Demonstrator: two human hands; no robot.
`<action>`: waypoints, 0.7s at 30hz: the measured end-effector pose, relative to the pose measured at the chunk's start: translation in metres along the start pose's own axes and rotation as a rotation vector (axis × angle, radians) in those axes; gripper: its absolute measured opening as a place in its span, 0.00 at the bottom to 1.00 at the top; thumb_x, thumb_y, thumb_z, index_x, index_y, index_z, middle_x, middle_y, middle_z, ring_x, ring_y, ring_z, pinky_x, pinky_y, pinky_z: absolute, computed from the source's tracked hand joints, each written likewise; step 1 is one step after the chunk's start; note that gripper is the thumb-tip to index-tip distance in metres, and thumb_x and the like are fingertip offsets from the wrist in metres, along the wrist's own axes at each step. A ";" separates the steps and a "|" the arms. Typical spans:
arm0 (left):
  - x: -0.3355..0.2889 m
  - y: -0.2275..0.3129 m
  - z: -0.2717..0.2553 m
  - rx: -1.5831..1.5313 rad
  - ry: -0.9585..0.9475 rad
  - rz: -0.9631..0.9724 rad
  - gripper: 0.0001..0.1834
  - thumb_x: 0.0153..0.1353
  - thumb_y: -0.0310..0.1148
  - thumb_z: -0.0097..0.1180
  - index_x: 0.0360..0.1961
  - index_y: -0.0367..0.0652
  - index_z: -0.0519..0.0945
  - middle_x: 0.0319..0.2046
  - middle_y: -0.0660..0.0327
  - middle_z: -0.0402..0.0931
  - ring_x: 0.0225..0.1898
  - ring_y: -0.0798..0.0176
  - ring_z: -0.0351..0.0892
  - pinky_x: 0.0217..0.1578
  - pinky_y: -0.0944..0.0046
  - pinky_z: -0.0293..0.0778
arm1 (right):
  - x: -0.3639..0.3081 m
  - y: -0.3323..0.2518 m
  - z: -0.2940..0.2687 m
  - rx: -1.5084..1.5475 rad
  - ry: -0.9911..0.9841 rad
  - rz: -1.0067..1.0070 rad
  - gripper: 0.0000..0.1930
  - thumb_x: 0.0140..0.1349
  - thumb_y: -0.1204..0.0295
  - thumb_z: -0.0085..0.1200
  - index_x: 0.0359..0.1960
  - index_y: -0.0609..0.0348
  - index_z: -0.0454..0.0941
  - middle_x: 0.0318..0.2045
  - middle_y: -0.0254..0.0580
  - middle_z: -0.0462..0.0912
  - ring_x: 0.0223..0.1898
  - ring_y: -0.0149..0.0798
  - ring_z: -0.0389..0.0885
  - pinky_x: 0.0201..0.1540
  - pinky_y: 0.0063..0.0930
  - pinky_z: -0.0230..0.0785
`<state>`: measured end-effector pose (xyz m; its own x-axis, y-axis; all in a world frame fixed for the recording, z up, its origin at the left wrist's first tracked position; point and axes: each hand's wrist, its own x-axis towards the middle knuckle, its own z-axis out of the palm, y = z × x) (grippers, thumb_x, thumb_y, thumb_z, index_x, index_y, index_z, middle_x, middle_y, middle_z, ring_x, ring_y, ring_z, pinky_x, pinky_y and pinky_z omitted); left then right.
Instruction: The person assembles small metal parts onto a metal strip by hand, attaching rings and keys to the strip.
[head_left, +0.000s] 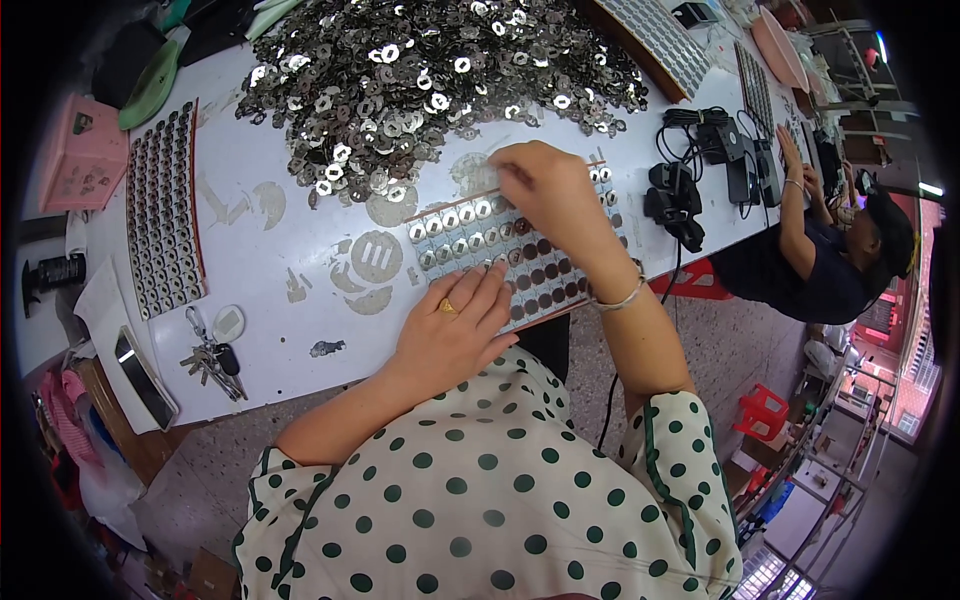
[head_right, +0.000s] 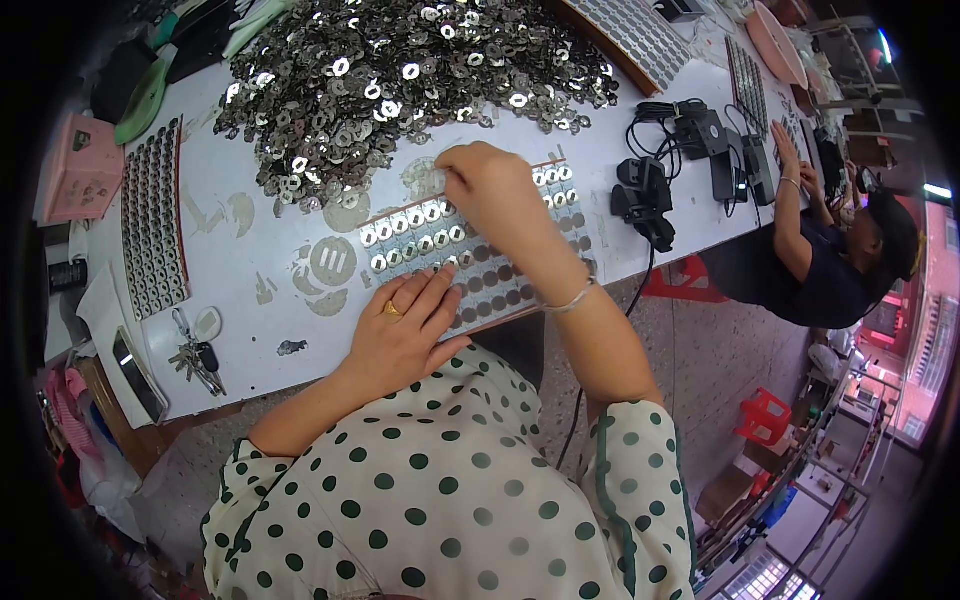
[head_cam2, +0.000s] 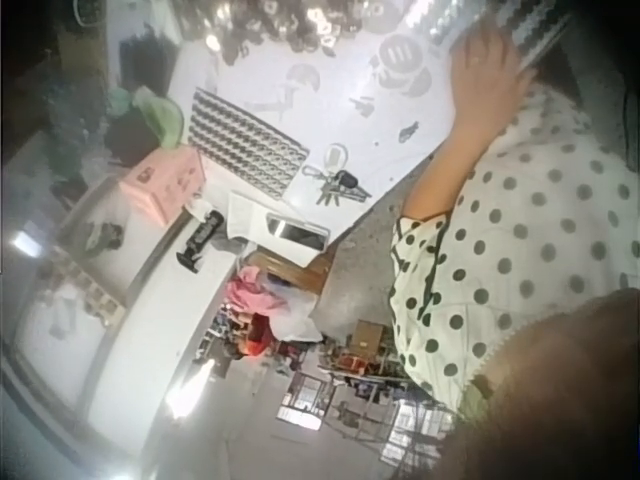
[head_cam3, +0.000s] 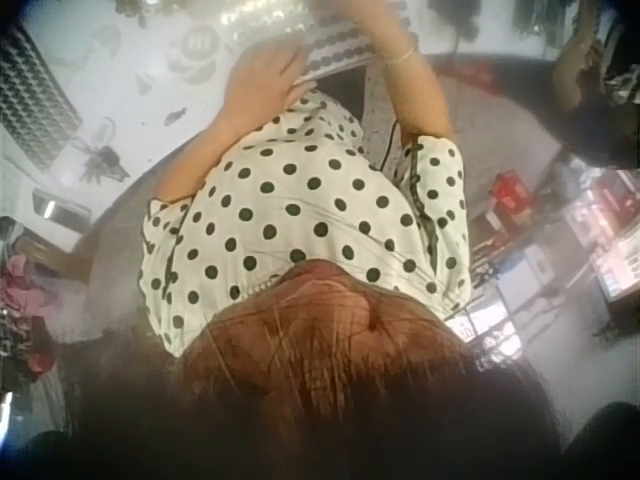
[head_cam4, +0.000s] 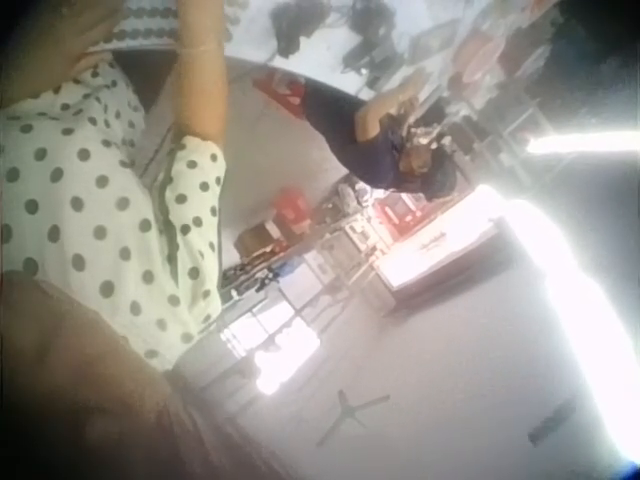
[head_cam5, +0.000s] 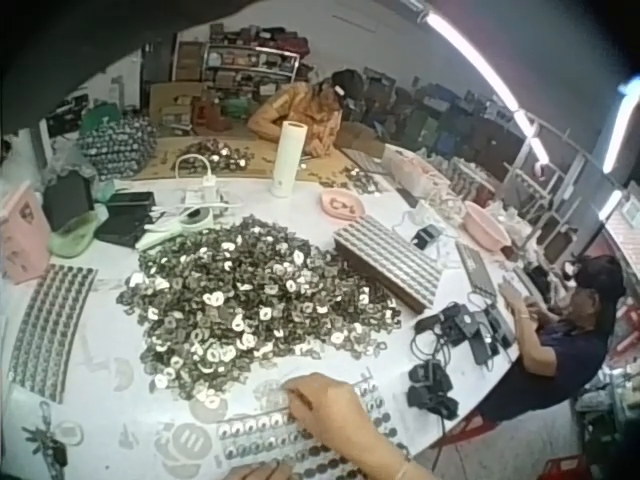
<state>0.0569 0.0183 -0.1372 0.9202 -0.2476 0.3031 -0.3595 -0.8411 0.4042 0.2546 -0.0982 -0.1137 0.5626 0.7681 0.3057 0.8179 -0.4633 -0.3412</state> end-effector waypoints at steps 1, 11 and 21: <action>-0.001 0.000 -0.001 0.001 -0.006 -0.006 0.29 0.60 0.51 0.65 0.54 0.40 0.79 0.65 0.53 0.73 0.61 0.53 0.72 0.62 0.52 0.67 | 0.000 0.000 -0.008 0.447 -0.068 0.292 0.09 0.62 0.78 0.63 0.44 0.65 0.82 0.32 0.42 0.85 0.34 0.39 0.87 0.36 0.29 0.81; 0.001 0.001 -0.008 -0.010 -0.017 -0.040 0.25 0.53 0.47 0.68 0.46 0.41 0.80 0.65 0.55 0.72 0.59 0.54 0.72 0.60 0.53 0.67 | -0.057 0.000 -0.035 1.260 -0.222 0.848 0.08 0.66 0.80 0.62 0.45 0.66 0.81 0.34 0.40 0.87 0.34 0.30 0.89 0.25 0.17 0.80; 0.002 0.006 0.003 0.011 -0.003 -0.041 0.25 0.53 0.47 0.68 0.45 0.39 0.79 0.66 0.53 0.72 0.62 0.54 0.71 0.61 0.51 0.66 | -0.075 -0.012 -0.025 0.693 -0.262 0.511 0.06 0.61 0.78 0.66 0.39 0.62 0.84 0.25 0.31 0.81 0.25 0.20 0.74 0.21 0.17 0.68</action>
<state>0.0568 0.0116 -0.1374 0.9347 -0.2138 0.2841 -0.3193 -0.8560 0.4065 0.2061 -0.1613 -0.1103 0.7229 0.6570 -0.2141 0.1716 -0.4708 -0.8654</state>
